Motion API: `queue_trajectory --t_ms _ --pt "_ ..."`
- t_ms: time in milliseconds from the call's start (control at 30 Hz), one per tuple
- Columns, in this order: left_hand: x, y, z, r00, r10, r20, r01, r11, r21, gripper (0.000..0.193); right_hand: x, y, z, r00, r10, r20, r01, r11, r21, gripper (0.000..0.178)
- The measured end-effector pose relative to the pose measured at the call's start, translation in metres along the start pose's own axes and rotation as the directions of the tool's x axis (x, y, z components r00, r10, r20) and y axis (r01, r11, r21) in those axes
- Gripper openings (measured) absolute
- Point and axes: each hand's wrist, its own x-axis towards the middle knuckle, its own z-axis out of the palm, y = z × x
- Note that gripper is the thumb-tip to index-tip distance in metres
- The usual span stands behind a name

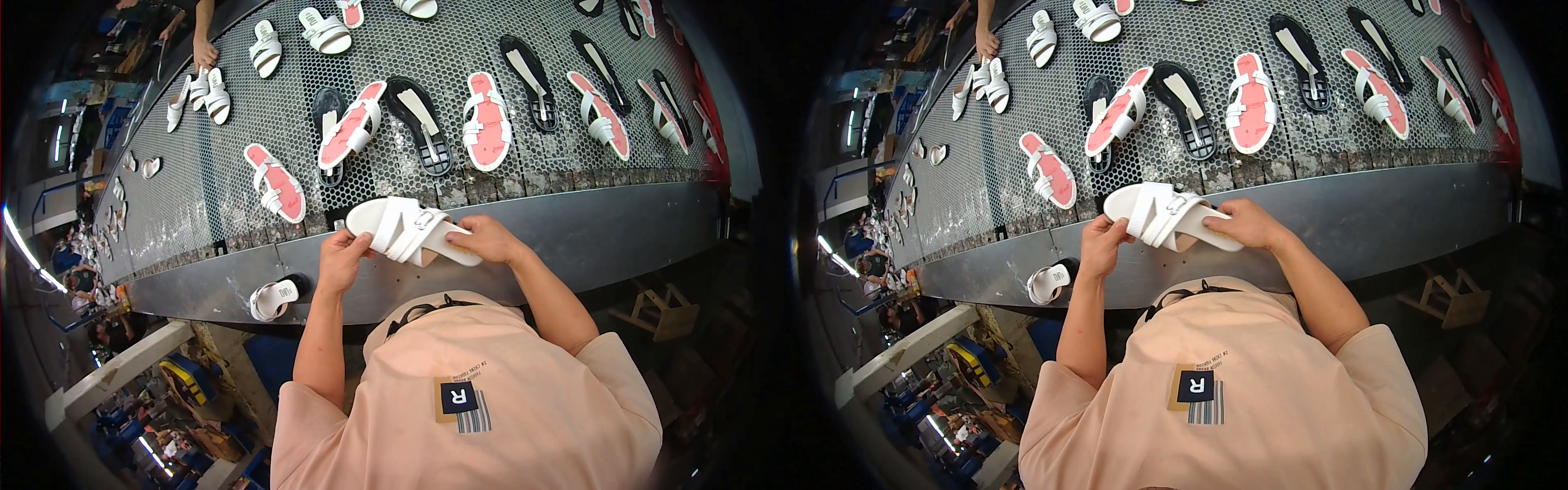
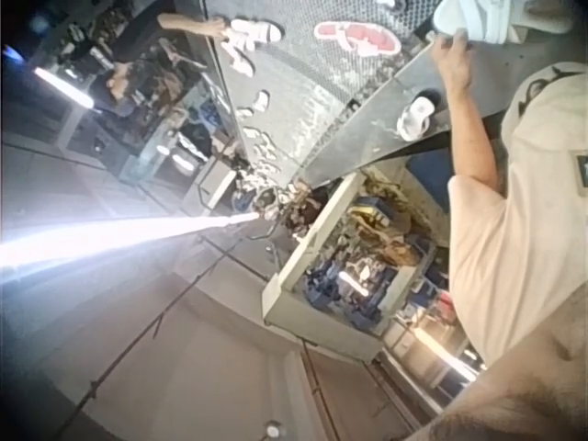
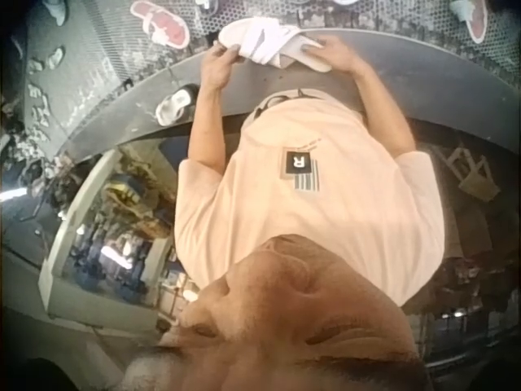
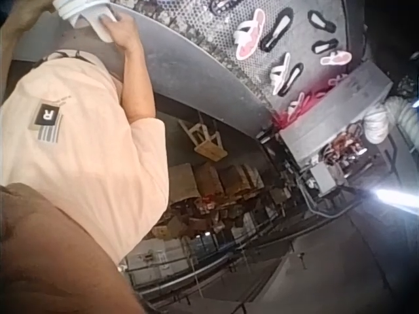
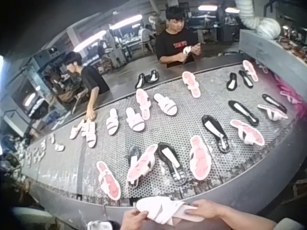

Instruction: Inspect and pick up sandals and soles from a conveyor belt in a shoe manufacturing facility.

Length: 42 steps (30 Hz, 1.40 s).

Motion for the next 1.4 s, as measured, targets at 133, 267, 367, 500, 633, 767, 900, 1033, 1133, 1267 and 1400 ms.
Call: queue_trajectory --t_ms 133,267,367,500,633,767,900,1033,1133,1267,1400 --pt "-0.012 -0.030 -0.016 0.993 -0.063 -0.102 0.054 0.995 -0.084 0.018 -0.013 0.027 0.010 0.982 0.180 0.054 -0.177 0.792 0.584 0.027" --pt "-0.040 -0.046 -0.008 0.933 -0.156 -0.323 0.212 0.966 0.146 0.036 -0.013 0.025 0.013 0.961 0.272 -0.043 -0.218 0.850 0.480 0.029" --pt "-0.041 -0.027 0.003 0.848 0.526 -0.062 -0.197 0.422 0.885 0.055 -0.016 0.025 0.010 0.969 0.245 -0.039 -0.209 0.891 0.403 0.029" --pt "-0.011 0.022 0.088 0.778 0.337 0.530 -0.592 0.111 0.798 0.065 -0.018 0.031 0.009 0.972 0.231 -0.050 -0.193 0.898 0.396 0.029" --pt "0.021 -0.002 0.122 0.700 0.184 0.690 -0.708 0.044 0.705 0.062 -0.020 0.029 0.010 0.976 0.199 -0.090 -0.148 0.907 0.395 0.027" --pt "0.026 -0.010 0.125 0.690 0.140 0.710 -0.723 0.090 0.685 0.061 -0.041 0.035 0.001 0.974 0.032 -0.224 -0.038 0.999 -0.024 0.033" --pt "0.025 -0.002 0.128 0.689 0.187 0.700 -0.725 0.198 0.660 0.059 -0.043 0.051 -0.006 0.821 -0.435 -0.369 0.140 0.780 -0.609 0.061" --pt "0.020 0.009 0.132 0.702 0.200 0.684 -0.711 0.250 0.657 0.057 -0.041 0.049 -0.016 0.855 -0.419 -0.306 0.290 0.875 -0.388 0.070" --pt "0.020 0.015 0.134 0.706 0.167 0.688 -0.704 0.266 0.658 0.057 -0.050 0.042 -0.016 0.936 -0.259 -0.238 0.252 0.966 -0.063 0.069" --pt "0.019 0.018 0.139 0.726 0.133 0.675 -0.678 0.302 0.670 0.059 -0.058 0.037 -0.019 0.966 -0.189 -0.177 0.217 0.964 0.155 0.070" --pt "0.016 0.019 0.143 0.732 0.121 0.670 -0.670 0.307 0.676 0.059 -0.061 0.034 -0.024 0.968 -0.203 -0.148 0.225 0.962 0.153 0.070"
